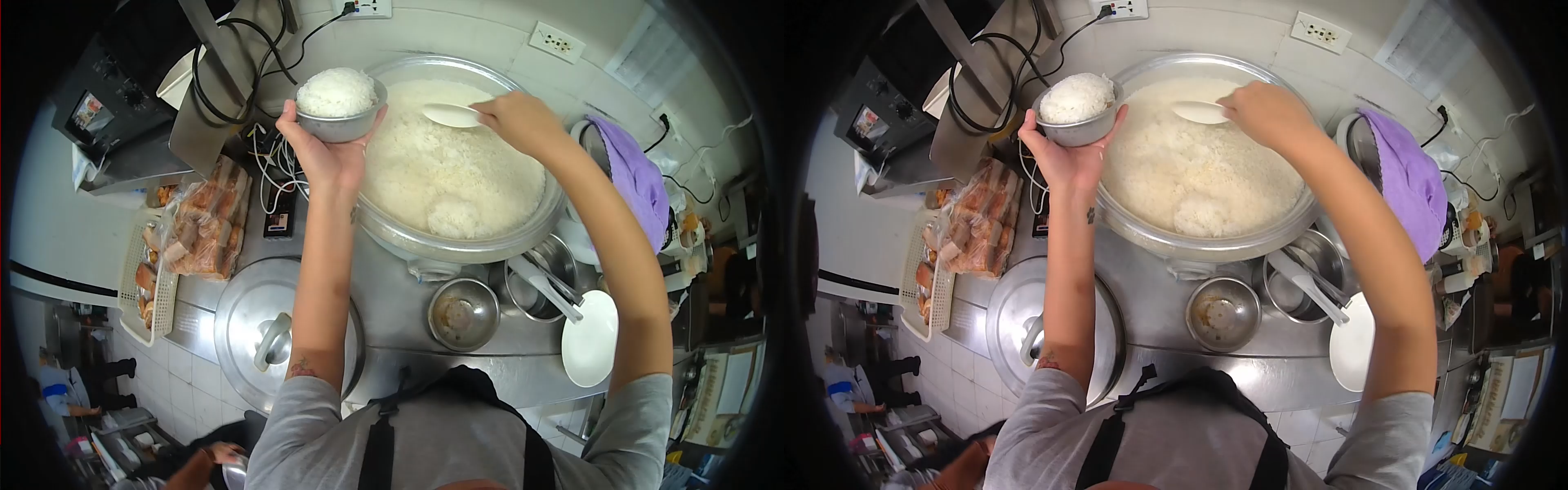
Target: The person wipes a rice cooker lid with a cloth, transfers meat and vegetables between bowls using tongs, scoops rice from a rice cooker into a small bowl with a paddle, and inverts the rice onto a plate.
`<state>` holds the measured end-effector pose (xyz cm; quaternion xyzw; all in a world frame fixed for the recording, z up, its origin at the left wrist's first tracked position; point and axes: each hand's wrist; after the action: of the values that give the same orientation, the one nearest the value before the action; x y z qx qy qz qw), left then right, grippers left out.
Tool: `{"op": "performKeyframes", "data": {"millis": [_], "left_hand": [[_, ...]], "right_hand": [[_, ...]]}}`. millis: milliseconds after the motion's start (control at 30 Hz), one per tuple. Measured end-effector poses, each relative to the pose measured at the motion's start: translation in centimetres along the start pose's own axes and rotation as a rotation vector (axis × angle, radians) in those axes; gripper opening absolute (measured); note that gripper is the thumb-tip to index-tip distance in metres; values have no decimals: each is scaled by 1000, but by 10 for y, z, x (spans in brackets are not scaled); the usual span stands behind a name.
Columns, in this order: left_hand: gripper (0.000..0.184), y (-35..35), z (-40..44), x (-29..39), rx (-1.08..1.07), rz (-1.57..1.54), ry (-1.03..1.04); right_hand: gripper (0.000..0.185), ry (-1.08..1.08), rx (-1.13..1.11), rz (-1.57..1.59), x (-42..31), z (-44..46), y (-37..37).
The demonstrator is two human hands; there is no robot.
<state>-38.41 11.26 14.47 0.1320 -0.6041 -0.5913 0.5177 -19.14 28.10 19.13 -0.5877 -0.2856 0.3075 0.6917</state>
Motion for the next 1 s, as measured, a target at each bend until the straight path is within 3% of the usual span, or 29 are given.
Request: {"op": "performKeyframes", "data": {"millis": [133,533,633,733,867,1000], "left_hand": [[68,5,-11,12,19,-12,-28],[67,-3,-9,5,55,-24,-81],[66,-6,-9,0,36,-23,-108],[66,-11,-11,-1,32,-15,-122],[65,-9,-17,-1,42,41,-134],[67,3,-21,-17,49,113,-161]], "right_hand": [[26,71,-30,-99,-14,54,52],[27,-73,-556,435,13,45,52],[28,155,-802,684,23,42,44],[27,261,-843,862,37,35,51],[28,402,-650,1075,45,19,39],[43,367,-429,1133,33,8,16]]}}
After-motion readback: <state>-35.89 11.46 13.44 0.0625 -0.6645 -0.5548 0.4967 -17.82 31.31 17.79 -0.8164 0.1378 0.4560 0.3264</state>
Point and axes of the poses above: each hand's wrist, its own z-axis towards the middle knuckle, its own y-axis out of the palm, x = y × z, and after that the axes turned 9 degrees about y, right-handed
